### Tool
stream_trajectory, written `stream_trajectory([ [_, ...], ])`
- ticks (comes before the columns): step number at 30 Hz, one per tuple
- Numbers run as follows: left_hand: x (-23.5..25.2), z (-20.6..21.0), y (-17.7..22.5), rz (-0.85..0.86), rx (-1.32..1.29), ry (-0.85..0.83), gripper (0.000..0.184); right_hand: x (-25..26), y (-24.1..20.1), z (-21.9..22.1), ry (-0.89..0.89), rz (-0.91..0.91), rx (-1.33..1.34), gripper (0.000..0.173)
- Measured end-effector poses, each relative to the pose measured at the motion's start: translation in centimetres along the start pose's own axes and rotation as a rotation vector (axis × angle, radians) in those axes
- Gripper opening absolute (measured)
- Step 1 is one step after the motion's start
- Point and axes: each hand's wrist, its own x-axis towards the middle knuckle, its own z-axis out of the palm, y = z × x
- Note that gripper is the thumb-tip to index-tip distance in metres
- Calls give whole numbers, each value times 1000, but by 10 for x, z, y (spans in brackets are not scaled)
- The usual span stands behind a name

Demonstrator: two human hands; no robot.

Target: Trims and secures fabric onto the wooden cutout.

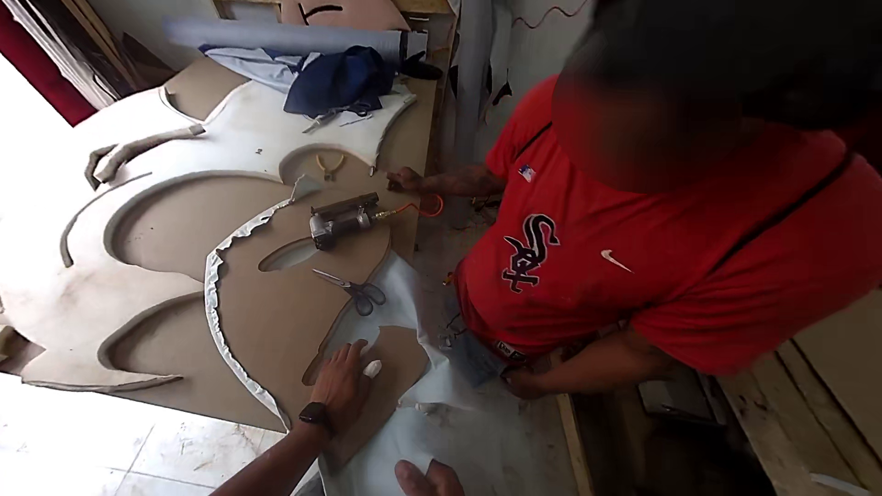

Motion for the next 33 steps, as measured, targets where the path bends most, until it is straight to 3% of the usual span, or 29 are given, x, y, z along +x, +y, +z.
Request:
stream_trajectory([
  [3, -2, 3, -21, 25, -415, 121, 56, 49, -20, 31, -34, -92, -63, 32],
  [6, 0, 2, -35, 97, -879, 168, 67, 122, -8, 60, -46, -128, -133, 39],
  [9, 5, -6, -50, 112, -1331, 27, 84, 184, 23, 78, -100, -12, -198, 47],
  [12, 15, -13, -60, 52, -1497, -119, 89, 203, 33, 83, -190, 137, -288, 52],
  [20, 18, -8, -61, 35, -1451, -148, 89, 204, 30, 87, -155, 161, -335, 54],
  [22, 11, -13, -62, 47, -1380, -121, 76, 206, 30, 92, -144, 178, -342, 53],
  [24, 2, -22, -57, 31, -1239, -149, 55, 200, 28, 94, -93, 132, -385, 38],
  [26, -2, -33, -41, -58, -1029, -179, 52, 183, 29, 89, -34, 11, -520, 22],
  [28, -1, -40, -27, -102, -807, -164, 52, 156, 27, 83, -96, -85, -572, 31],
  [30, 6, -45, -18, -110, -696, -152, 38, 117, 16, 63, -194, -131, -445, 43],
  [33, 4, -52, -4, -125, -660, -161, 22, 59, 9, 1, -53, -166, -195, 32],
])
